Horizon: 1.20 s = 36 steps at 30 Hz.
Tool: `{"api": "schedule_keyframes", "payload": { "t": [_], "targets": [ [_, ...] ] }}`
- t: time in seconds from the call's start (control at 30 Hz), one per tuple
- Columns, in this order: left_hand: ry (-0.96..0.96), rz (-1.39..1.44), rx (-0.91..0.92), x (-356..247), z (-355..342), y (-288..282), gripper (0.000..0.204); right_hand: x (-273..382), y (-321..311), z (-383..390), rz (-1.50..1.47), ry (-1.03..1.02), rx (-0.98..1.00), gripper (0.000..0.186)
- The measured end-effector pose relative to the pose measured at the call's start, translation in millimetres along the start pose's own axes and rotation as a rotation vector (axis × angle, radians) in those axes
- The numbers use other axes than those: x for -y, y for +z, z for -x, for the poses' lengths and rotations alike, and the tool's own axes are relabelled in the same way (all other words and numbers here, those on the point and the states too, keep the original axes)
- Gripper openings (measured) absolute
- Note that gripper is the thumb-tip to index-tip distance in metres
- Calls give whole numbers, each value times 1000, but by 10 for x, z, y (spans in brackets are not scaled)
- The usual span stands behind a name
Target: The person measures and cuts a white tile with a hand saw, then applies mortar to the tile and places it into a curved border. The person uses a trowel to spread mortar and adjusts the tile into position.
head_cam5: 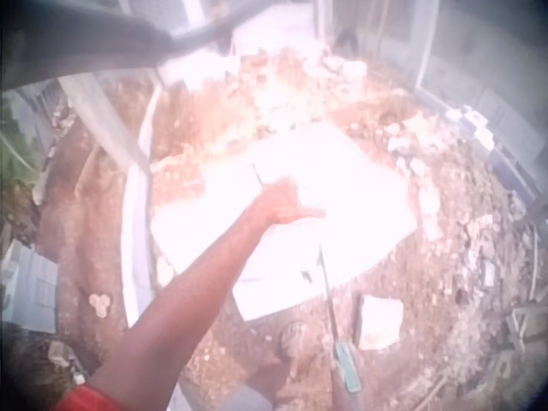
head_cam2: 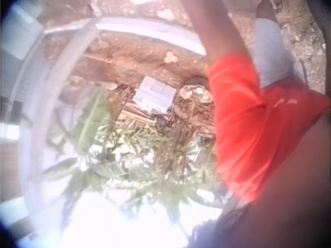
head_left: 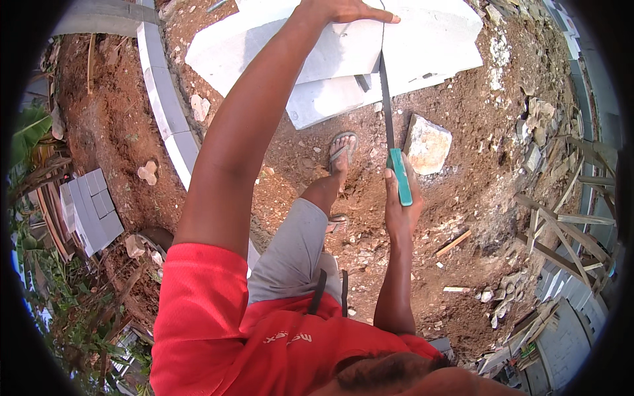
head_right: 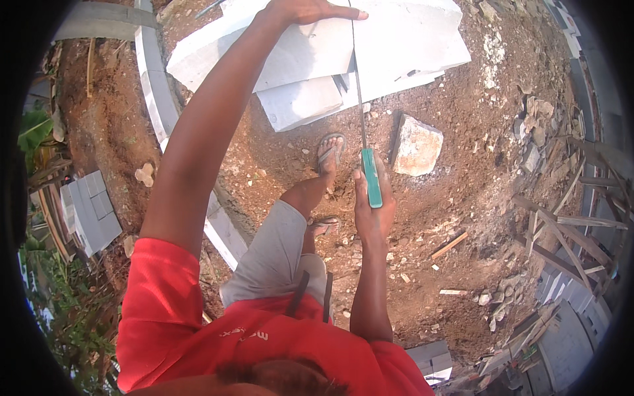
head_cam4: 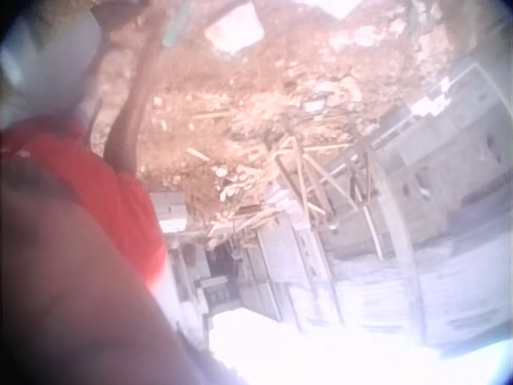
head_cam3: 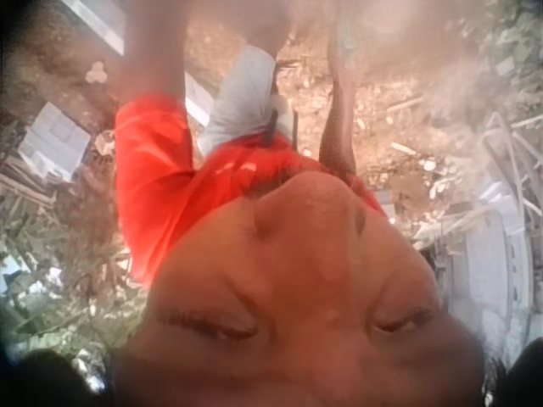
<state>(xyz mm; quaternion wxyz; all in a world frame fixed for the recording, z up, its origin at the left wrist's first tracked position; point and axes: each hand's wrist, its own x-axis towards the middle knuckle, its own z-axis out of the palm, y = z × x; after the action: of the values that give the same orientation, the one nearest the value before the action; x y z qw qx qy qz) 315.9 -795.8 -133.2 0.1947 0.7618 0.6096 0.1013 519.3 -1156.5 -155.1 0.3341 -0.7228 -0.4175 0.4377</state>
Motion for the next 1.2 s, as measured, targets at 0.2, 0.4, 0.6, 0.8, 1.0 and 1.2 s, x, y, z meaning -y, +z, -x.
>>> {"api": "schedule_keyframes", "payload": {
  "t": [0.2, 0.4, 0.6, 0.8, 1.0, 1.2],
  "targets": [
    [119, 135, 180, 41, -30, -110, 86, 126, 120, -263, 92, 125, 72, 61],
    [47, -53, 105, 72, -22, -161, 84, -622, -290, 695, 16, 55, 44, 60],
    [154, -48, -174, 32, 59, 57, 92, -121, 250, -577, 2, 123, 38, 66],
    [156, -1, 79, -160, 42, -129, 92, -296, 213, -621, 66, 115, 60, 66],
    [126, -104, 27, 162, -113, 44, 89, -473, -176, -67, 10, 17, -67, 60],
    [159, -77, -18, -93, 188, 61, 100, -96, -216, -579, 98, 69, -88, 60]
  ]
}}
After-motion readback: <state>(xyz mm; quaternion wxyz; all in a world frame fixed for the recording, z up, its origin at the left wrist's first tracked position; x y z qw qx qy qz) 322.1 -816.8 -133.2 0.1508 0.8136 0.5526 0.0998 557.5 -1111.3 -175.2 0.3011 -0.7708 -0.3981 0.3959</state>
